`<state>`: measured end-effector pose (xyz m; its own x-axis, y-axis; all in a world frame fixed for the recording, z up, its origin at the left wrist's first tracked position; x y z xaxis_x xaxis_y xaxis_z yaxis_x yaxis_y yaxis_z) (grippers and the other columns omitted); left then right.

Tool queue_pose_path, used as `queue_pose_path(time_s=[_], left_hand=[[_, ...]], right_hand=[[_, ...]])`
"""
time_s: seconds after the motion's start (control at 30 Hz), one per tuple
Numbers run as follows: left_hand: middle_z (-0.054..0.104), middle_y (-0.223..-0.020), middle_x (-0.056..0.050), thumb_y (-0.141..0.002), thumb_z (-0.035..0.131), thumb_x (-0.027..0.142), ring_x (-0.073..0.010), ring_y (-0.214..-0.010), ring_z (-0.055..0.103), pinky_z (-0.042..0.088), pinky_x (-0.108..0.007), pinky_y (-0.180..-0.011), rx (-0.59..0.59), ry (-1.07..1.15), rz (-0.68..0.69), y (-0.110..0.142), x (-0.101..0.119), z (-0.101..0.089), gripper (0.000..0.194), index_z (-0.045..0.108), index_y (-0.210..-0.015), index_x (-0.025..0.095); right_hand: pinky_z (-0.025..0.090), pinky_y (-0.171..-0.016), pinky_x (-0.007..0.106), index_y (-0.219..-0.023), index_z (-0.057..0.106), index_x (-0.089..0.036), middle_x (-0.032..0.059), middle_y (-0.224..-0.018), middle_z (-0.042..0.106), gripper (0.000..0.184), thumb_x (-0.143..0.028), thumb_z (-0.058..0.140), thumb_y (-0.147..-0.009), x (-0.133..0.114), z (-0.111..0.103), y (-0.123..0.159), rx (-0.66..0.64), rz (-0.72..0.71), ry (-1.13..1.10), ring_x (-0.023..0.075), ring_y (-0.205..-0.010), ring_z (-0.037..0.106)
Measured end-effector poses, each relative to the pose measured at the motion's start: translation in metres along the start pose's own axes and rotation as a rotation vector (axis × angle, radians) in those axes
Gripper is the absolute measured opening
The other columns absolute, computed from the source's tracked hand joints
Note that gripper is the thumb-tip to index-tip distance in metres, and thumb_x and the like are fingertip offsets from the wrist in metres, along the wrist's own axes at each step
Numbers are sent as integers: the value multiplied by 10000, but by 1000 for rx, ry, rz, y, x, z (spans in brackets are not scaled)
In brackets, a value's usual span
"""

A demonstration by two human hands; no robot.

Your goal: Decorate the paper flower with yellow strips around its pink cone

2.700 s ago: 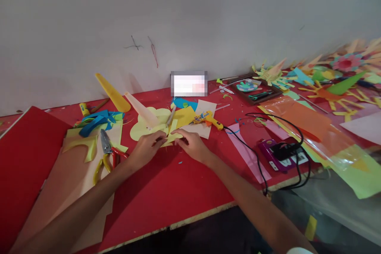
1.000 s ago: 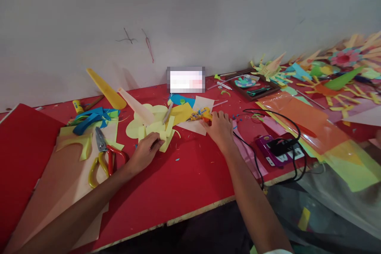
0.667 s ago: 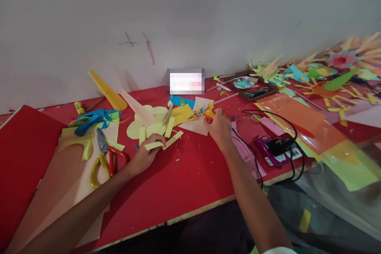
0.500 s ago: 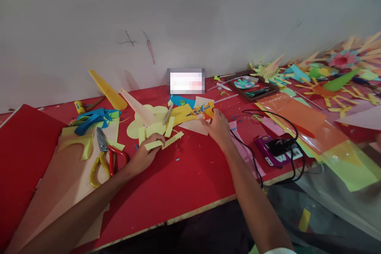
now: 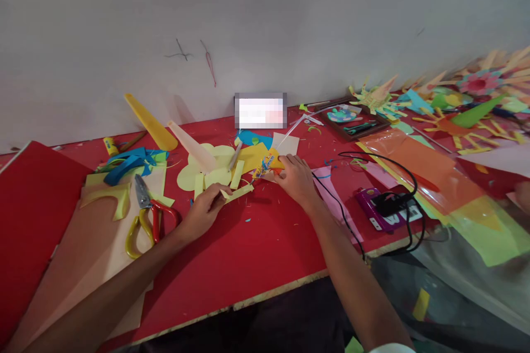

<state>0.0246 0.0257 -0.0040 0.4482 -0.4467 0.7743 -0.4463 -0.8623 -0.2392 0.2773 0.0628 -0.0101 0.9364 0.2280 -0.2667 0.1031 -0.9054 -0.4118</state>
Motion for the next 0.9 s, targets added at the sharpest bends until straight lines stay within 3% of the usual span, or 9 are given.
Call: queue_pose_path(time_s=[0.13, 0.3, 0.5, 0.67, 0.9], left_hand=[[671, -994, -54, -1002, 440, 219, -169, -889, 605, 486, -297, -820, 4, -16, 2, -1, 0, 0, 159, 598, -1003, 200], [668, -945, -42, -1001, 460, 248, -164, -835, 596, 487, -290, -784, 14, -36, -10, -2, -4, 1, 158, 608, -1015, 196], [675, -983, -53, -1014, 446, 240, -176, -914, 616, 485, -300, -824, 14, -55, 11, -1, -3, 2, 183, 624, -1020, 198], [698, -1004, -46, -1013, 489, 278, -177, -912, 631, 483, -298, -820, 28, -71, -56, -2, -9, 1, 177, 650, -1018, 205], [719, -993, -46, -1003, 503, 253, -178, -881, 644, 480, -298, -781, 15, -109, -66, -6, -13, 3, 180, 675, -1002, 201]], right_hand=[[419, -851, 391, -1067, 636, -191, 124, -1022, 689, 307, -474, 613, -951, -2, 1, 0, -28, -26, -19, 306, -974, 608], [409, -887, 406, -1118, 634, -194, 128, -1065, 696, 231, -364, 573, -974, -4, 2, 1, -52, -33, 3, 318, -1037, 601], [409, -872, 401, -1093, 637, -195, 114, -1041, 697, 180, -307, 582, -963, -6, 2, 0, -85, -26, 34, 314, -1031, 605], [425, -847, 392, -1089, 633, -191, 125, -1029, 692, 241, -398, 606, -968, -5, 4, 0, -85, -17, 29, 309, -996, 618], [451, -894, 424, -1160, 608, -193, 135, -1054, 689, 489, -624, 608, -928, -1, 4, 1, -93, -73, 14, 333, -1048, 620]])
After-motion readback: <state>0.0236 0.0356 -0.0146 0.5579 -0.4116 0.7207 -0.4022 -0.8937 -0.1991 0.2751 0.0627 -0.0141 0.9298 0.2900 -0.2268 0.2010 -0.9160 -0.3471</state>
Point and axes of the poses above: each hand's wrist, its own y-axis away from the middle knuckle, its own z-axis out of the palm, x = y × z, the point moved 7 cm from there along -y, towards the middle knuckle
